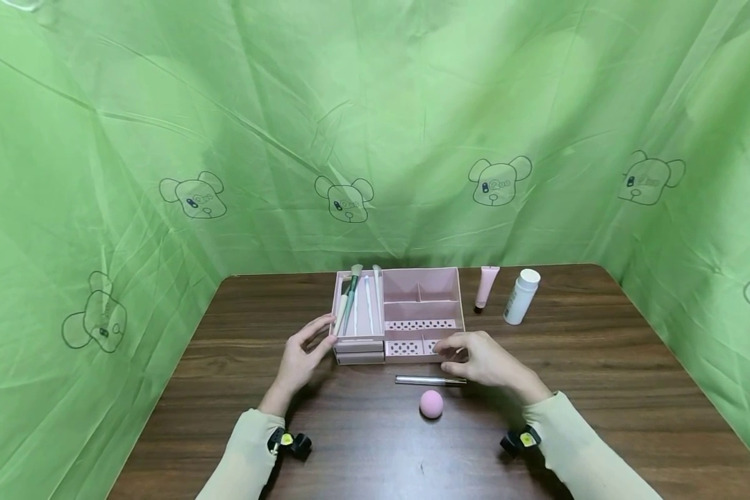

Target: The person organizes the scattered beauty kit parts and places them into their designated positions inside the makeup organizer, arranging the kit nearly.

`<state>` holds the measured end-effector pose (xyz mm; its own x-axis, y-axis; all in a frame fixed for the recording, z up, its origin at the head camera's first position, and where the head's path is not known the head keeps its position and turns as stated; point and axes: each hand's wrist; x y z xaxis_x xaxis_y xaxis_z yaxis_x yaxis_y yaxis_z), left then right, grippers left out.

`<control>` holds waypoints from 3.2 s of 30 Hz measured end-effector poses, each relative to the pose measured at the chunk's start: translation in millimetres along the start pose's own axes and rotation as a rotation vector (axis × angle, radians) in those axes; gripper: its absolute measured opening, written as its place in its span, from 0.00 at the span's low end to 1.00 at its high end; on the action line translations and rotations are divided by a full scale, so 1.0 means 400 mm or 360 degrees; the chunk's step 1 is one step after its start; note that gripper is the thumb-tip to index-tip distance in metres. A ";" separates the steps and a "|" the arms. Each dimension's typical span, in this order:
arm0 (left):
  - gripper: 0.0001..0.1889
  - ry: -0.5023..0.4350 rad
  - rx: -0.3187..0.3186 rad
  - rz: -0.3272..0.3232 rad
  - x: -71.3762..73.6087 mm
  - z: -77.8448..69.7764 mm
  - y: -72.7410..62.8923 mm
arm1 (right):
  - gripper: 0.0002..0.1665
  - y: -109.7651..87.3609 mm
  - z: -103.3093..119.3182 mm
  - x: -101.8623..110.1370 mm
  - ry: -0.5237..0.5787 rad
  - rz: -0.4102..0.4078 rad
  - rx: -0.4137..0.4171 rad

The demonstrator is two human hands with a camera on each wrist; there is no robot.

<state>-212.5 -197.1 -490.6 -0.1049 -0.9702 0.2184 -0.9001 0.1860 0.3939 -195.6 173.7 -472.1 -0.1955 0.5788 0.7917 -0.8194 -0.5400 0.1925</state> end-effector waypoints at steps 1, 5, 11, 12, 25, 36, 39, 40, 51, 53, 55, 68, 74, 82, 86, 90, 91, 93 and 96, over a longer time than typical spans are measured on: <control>0.20 0.0002 0.0001 0.0001 -0.001 0.000 0.000 | 0.16 -0.002 -0.002 -0.002 -0.0010 0.0006 0.0009; 0.20 -0.0031 0.0026 -0.0010 -0.003 -0.003 0.000 | 0.16 -0.005 -0.006 -0.007 -0.0020 0.0006 0.0023; 0.20 -0.0046 0.0063 -0.0022 -0.002 -0.003 -0.001 | 0.16 -0.005 -0.011 -0.017 -0.0023 0.0031 0.0035; 0.20 -0.0042 0.0065 -0.0022 -0.002 -0.002 0.000 | 0.16 -0.006 -0.012 -0.018 -0.0023 0.0042 0.0030; 0.20 -0.0034 0.0047 -0.0020 -0.002 0.001 -0.001 | 0.13 -0.032 -0.007 -0.059 -0.0087 0.0156 0.0082; 0.20 -0.0029 0.0080 -0.0023 -0.003 -0.003 -0.003 | 0.14 -0.041 0.000 -0.086 -0.0312 0.0074 0.0152; 0.20 -0.0025 0.0073 -0.0024 -0.003 -0.001 -0.001 | 0.14 -0.044 0.003 -0.088 -0.0349 0.0052 0.0179; 0.20 -0.0022 0.0070 -0.0024 -0.003 0.000 -0.001 | 0.14 -0.045 0.003 -0.090 -0.0355 0.0046 0.0184; 0.19 -0.0054 0.0061 -0.0017 -0.004 0.007 -0.002 | 0.16 -0.052 -0.008 -0.098 -0.0353 -0.0006 0.0218; 0.19 -0.0059 0.0061 -0.0018 -0.004 0.006 -0.003 | 0.16 -0.053 -0.010 -0.099 -0.0350 -0.0020 0.0226; 0.19 -0.0061 0.0058 -0.0019 -0.003 0.006 -0.002 | 0.16 -0.054 -0.010 -0.099 -0.0353 -0.0037 0.0232; 0.19 -0.0047 0.0056 -0.0017 -0.002 0.007 -0.002 | 0.14 -0.049 0.000 -0.072 -0.0312 0.0003 0.0126; 0.20 -0.0025 0.0040 -0.0008 -0.001 0.009 0.000 | 0.14 -0.043 0.005 -0.052 -0.0296 -0.0030 0.0158; 0.20 -0.0040 0.0078 -0.0013 -0.001 0.003 0.000 | 0.14 -0.032 0.014 -0.023 -0.0247 -0.0069 0.0206; 0.20 -0.0042 0.0077 -0.0008 -0.001 0.000 -0.001 | 0.15 -0.022 0.012 -0.010 -0.0249 -0.0091 0.0201; 0.20 -0.0028 0.0061 -0.0008 0.000 -0.002 0.000 | 0.14 -0.011 0.011 0.003 -0.0273 -0.0107 0.0203; 0.20 -0.0029 0.0058 -0.0008 0.000 -0.002 0.000 | 0.14 -0.008 0.011 0.006 -0.0275 -0.0104 0.0201; 0.20 -0.0034 0.0063 -0.0006 0.000 -0.001 0.000 | 0.14 -0.004 0.013 0.010 -0.0279 -0.0091 0.0192; 0.20 -0.0053 0.0080 -0.0006 0.000 0.000 -0.001 | 0.15 0.003 0.014 0.016 -0.0294 -0.0081 0.0189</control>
<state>-212.3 -197.0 -490.6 -0.1148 -0.9756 0.1869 -0.9205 0.1753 0.3493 -194.9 173.4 -463.5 -0.0444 0.4914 0.8698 -0.7543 -0.5874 0.2934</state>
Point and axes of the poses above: each hand's wrist, its own y-axis towards the middle knuckle, its own x-axis out of the back of the hand, z = x × y, and after that the axes turned 1 degree about -z, right-handed
